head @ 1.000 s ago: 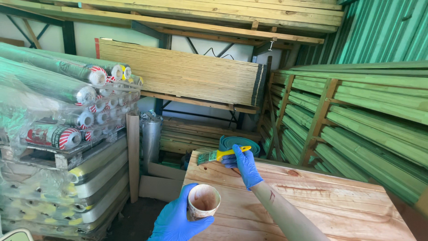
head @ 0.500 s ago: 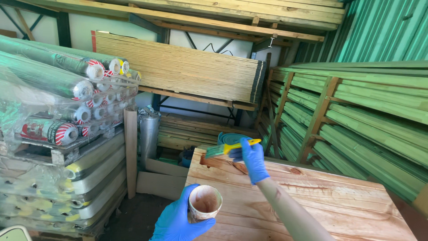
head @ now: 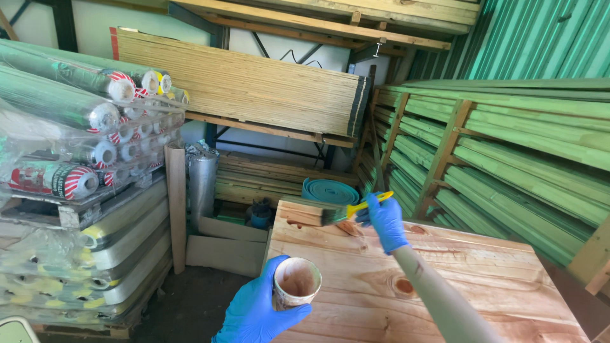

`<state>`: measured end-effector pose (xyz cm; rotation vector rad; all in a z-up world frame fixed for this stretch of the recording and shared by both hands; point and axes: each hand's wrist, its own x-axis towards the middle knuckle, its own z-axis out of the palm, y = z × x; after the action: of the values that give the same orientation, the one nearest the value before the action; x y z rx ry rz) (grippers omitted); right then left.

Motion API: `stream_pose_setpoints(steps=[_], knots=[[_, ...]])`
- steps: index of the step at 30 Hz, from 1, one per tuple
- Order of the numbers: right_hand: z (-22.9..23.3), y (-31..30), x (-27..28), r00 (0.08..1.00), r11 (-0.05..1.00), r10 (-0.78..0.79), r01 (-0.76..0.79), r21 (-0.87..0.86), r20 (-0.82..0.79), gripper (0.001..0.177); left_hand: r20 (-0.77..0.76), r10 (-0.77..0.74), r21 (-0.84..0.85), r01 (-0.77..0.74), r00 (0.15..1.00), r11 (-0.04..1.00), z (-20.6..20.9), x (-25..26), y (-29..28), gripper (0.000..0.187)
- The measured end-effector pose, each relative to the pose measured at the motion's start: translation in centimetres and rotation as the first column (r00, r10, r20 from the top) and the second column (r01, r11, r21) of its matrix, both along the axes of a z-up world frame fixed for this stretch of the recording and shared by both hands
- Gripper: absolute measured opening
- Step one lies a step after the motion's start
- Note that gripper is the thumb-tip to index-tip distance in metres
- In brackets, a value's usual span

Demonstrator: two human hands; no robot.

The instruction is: The person applies a wood stain to a large wooden board using a paintbrush and a small cup. They repeatedly dip the brush into the cup and spread the stain across the board surface in long strokes.

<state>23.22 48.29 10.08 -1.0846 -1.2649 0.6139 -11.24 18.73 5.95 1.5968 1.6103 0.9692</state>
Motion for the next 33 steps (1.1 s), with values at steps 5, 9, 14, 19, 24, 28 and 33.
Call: stream_pose_setpoints(steps=[5, 9, 14, 19, 24, 28, 33], knots=[[3.1, -2.5, -0.6, 0.998, 0.999, 0.046, -0.044, 0.026, -0.051, 0.028, 0.010, -0.040, -0.013, 0.040, 0.999, 0.999, 1.1, -1.0, -2.0, 0.094], [2.9, -1.8, -6.1, 0.972, 0.980, 0.196, -0.192, 0.047, -0.131, 0.038, 0.042, -0.033, -0.009, 0.033, 0.999, 0.999, 0.3, -1.3, -1.8, 0.094], [0.8, 0.1, -11.2, 0.949, 0.951, 0.304, -0.298, 0.079, -0.079, 0.060, 0.020, -0.032, -0.007, 0.033, 0.999, 0.999, 0.4, -1.8, -2.0, 0.101], [-0.1, 0.4, -11.9, 0.949, 0.950, 0.309, -0.304, 0.078, -0.064, 0.061, 0.018, -0.053, 0.033, 0.052, 0.998, 0.998, -0.5, -2.3, -1.7, 0.102], [-1.3, 2.9, -8.1, 0.962, 0.967, 0.254, -0.253, 0.022, -0.104, 0.061, 0.047, -0.036, 0.016, 0.035, 0.998, 0.999, -0.5, -2.2, -2.2, 0.098], [-1.0, 3.2, -2.1, 0.969, 0.979, 0.196, -0.201, -0.024, -0.148, 0.052, 0.050, -0.093, 0.032, 0.091, 0.994, 0.995, -0.4, -2.5, -2.5, 0.086], [2.9, -4.3, 1.4, 0.999, 1.000, -0.018, 0.017, 0.021, 0.031, 0.051, -0.001, -0.080, 0.111, 0.080, 0.997, 0.991, -1.6, -2.6, -1.7, 0.096]])
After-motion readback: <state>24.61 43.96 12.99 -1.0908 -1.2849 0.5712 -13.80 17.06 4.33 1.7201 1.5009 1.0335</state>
